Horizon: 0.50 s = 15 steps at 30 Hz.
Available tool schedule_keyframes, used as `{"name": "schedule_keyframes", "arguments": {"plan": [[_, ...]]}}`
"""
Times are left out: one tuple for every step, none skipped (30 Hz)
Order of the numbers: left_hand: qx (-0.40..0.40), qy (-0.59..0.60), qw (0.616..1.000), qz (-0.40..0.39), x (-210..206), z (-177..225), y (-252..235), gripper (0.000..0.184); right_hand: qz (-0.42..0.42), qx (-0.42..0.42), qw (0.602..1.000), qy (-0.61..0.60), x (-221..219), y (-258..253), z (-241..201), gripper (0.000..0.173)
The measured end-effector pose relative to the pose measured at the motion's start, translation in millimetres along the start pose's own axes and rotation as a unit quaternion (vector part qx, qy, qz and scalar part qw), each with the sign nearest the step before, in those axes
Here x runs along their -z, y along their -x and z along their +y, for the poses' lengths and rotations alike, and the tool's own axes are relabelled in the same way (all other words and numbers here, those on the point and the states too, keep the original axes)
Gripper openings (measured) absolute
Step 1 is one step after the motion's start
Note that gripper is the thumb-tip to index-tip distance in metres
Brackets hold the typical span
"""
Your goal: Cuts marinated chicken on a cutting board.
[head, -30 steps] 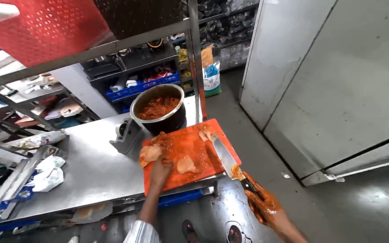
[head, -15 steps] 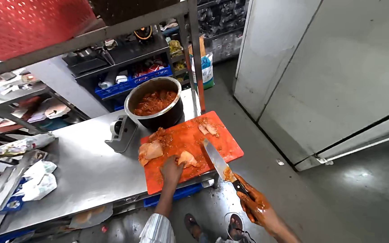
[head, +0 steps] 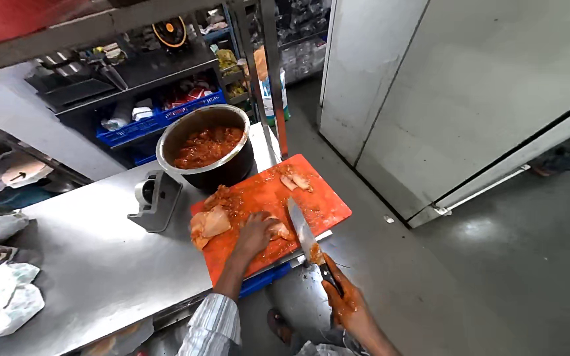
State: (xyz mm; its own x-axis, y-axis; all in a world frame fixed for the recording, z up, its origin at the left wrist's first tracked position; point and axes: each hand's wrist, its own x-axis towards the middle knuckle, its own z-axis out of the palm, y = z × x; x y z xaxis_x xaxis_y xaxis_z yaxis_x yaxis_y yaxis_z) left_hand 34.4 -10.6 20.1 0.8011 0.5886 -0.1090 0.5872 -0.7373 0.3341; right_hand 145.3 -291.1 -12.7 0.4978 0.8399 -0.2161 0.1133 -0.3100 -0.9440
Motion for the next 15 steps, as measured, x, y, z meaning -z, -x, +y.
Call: {"name": "schedule_keyframes", "arguments": {"plan": [[0.019,-0.011,1.0,0.003,4.1,2.4,0.7,0.031,0.007,0.016,1.0,0.026,-8.3,-0.3,-0.7,0.057],[0.052,-0.026,0.998,0.014,6.5,5.6,3.1,0.03,0.012,0.026,0.998,0.058,-14.6,-3.2,-3.0,0.056],[0.094,-0.04,0.994,0.029,5.1,8.1,7.1,0.032,0.015,0.029,0.995,0.096,-19.1,-7.8,-5.9,0.055],[0.138,-0.048,0.988,0.044,1.0,9.9,11.8,0.037,0.025,0.03,0.99,0.134,-22.5,-13.9,-8.1,0.054],[0.176,-0.04,0.982,0.058,-4.1,10.8,16.2,0.042,0.042,0.031,0.985,0.163,-25.3,-20.2,-8.7,0.053],[0.203,-0.026,0.976,0.073,-10.2,10.3,20.1,0.047,0.062,0.03,0.981,0.183,-27.6,-24.8,-10.5,0.052],[0.219,-0.005,0.972,0.087,-15.7,8.8,23.1,0.05,0.077,0.033,0.977,0.198,-29.2,-26.8,-14.7,0.051],[0.224,0.019,0.969,0.104,-20.3,6.5,25.4,0.05,0.083,0.042,0.973,0.211,-31.0,-26.1,-20.0,0.05],[0.214,0.04,0.968,0.125,-24.4,4.1,28.2,0.047,0.077,0.051,0.971,0.222,-33.3,-22.8,-24.3,0.049],[0.185,0.058,0.97,0.147,-27.9,1.9,30.8,0.041,0.064,0.057,0.969,0.232,-35.9,-19.7,-26.3,0.049],[0.147,0.066,0.973,0.164,-30.5,0.2,32.7,0.036,0.05,0.061,0.967,0.242,-38.8,-18.1,-26.3,0.049],[0.111,0.069,0.976,0.172,-32.9,-1.4,34.3,0.033,0.039,0.058,0.966,0.251,-41.4,-17.8,-26.2,0.05],[0.084,0.068,0.98,0.169,-35.5,-3.1,35.7,0.028,0.032,0.047,0.964,0.259,-43.6,-18.7,-25.7,0.05],[0.066,0.067,0.982,0.165,-38.5,-4.6,37.1,0.025,0.037,0.04,0.963,0.264,-45.5,-19.7,-25.9,0.05],[0.053,0.068,0.982,0.17,-41.7,-6.5,37.4,0.024,0.048,0.04,0.962,0.266,-46.6,-21.1,-28.8,0.049]]}}
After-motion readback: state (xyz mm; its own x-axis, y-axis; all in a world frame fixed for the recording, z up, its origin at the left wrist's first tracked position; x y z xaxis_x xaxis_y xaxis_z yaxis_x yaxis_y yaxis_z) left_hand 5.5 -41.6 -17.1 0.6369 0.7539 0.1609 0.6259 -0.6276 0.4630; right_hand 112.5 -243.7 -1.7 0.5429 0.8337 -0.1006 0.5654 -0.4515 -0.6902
